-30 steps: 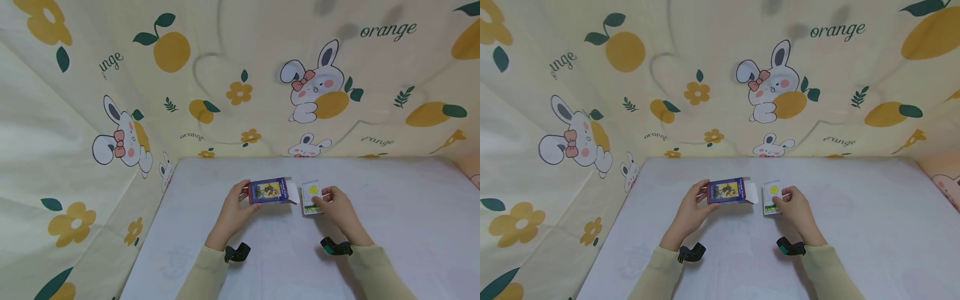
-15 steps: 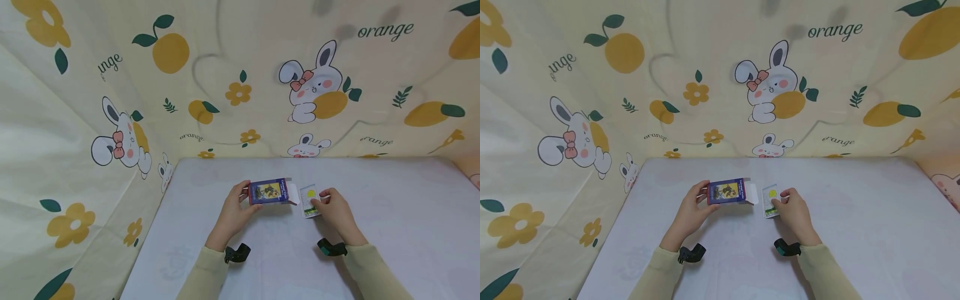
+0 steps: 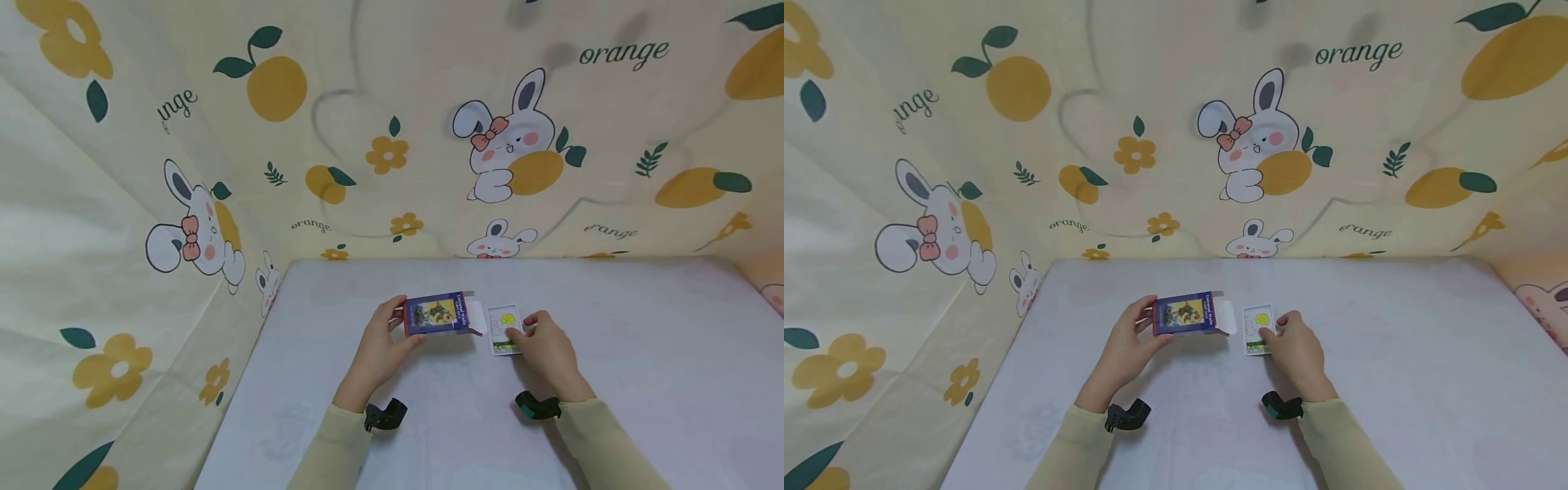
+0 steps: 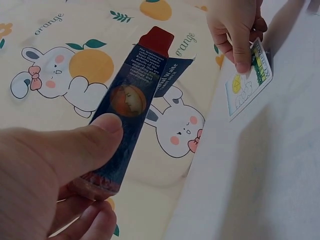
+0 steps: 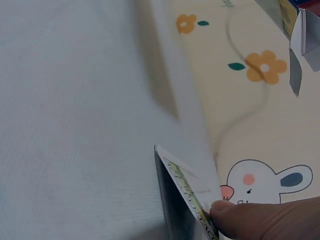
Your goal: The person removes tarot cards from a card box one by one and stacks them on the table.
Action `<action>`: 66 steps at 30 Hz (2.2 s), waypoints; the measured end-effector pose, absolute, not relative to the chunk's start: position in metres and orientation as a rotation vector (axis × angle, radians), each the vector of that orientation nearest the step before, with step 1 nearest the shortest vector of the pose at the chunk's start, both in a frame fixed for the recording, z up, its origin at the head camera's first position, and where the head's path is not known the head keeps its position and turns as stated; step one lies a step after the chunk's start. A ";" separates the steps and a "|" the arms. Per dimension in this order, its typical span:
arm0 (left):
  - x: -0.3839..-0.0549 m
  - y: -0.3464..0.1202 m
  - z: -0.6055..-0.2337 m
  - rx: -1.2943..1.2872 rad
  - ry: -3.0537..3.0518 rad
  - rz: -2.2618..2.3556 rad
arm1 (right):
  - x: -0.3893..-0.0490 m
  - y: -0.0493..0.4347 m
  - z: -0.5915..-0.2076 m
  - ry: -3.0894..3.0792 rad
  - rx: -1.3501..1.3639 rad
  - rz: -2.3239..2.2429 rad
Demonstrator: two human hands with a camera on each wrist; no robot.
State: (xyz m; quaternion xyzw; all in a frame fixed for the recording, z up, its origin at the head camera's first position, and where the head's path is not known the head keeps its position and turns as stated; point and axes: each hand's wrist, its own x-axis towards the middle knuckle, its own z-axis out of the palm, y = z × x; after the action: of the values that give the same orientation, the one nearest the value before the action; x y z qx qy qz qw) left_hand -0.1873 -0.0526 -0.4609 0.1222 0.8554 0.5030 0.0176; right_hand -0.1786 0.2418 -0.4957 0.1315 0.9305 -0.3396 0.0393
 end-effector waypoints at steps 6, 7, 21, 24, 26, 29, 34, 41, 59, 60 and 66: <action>-0.187 -0.054 -0.461 0.381 2.648 1.572 | -0.178 0.240 -0.500 2.881 0.395 -0.993; -0.187 -0.054 -0.462 0.378 2.647 1.574 | -0.178 0.240 -0.501 2.888 0.388 -0.990; -0.186 -0.056 -0.460 0.378 2.675 1.487 | -0.183 0.242 -0.497 2.870 0.377 -1.000; -0.187 -0.060 -0.461 0.394 2.701 1.428 | -0.186 0.245 -0.480 2.876 0.290 -1.061; -0.187 -0.061 -0.461 0.411 2.716 1.404 | -0.187 0.247 -0.470 2.881 0.188 -1.139; -0.189 -0.060 -0.463 0.440 2.709 1.393 | -0.184 0.248 -0.461 2.806 0.057 -1.289; -0.190 -0.052 -0.467 0.468 2.696 1.339 | -0.175 0.246 -0.463 2.655 -0.025 -1.478; -0.186 -0.043 -0.466 0.464 2.669 1.343 | -0.168 0.244 -0.465 2.585 -0.068 -1.531; -0.180 -0.033 -0.466 0.554 2.613 1.387 | -0.163 0.239 -0.467 2.582 -0.160 -1.563; -0.179 -0.032 -0.467 0.554 2.613 1.386 | -0.163 0.238 -0.466 2.577 -0.159 -1.567; -0.176 -0.032 -0.465 0.547 2.621 1.378 | -0.163 0.235 -0.466 2.575 -0.171 -1.571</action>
State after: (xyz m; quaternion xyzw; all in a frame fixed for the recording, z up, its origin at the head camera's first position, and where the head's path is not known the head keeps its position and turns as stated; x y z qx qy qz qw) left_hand -0.1761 -0.0323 -0.4648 0.1814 0.8685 0.4567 0.0649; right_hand -0.1626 0.2350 -0.4661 -0.0564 0.8508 -0.5190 0.0599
